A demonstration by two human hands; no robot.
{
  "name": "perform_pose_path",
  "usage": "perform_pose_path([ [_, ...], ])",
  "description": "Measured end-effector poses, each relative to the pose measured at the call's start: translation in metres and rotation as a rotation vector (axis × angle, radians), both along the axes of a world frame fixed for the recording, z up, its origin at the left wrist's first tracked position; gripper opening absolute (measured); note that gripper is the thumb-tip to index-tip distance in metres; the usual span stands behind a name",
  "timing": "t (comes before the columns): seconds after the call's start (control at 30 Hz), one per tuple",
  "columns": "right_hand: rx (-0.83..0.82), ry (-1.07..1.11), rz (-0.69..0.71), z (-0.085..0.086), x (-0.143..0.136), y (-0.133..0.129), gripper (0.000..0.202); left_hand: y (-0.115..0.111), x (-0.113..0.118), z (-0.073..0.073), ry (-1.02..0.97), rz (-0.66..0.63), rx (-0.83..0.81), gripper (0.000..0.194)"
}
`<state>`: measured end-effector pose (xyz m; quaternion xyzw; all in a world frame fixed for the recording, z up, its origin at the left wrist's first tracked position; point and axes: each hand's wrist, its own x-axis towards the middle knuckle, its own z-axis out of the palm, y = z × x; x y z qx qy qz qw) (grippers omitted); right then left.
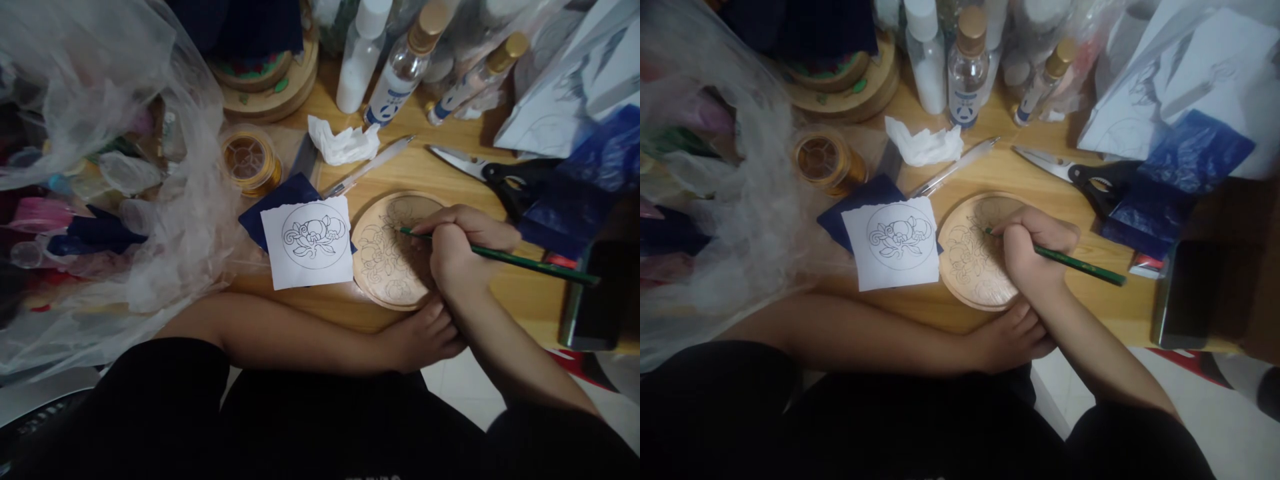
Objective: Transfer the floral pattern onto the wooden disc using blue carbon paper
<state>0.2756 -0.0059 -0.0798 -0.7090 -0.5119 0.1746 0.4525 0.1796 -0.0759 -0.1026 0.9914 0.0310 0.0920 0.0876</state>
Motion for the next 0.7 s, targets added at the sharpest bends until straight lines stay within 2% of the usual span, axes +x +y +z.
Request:
perform_pose_path([
  [0.27,0.017,0.079,-0.035,0.007,-0.0021,0.0019,0.026,-0.0014,-0.0001,-0.0005,-0.023,0.038,0.018,0.042],
  [0.5,0.038,0.029,-0.035,-0.0009,-0.0007,0.0003,0.029,-0.0042,0.0011,-0.0042,-0.011,0.014,0.006,0.042],
  [0.7,0.056,0.029,0.081,0.0052,-0.0054,0.0015,0.027,-0.0011,0.0007,-0.0009,-0.036,0.025,-0.019,0.045],
])
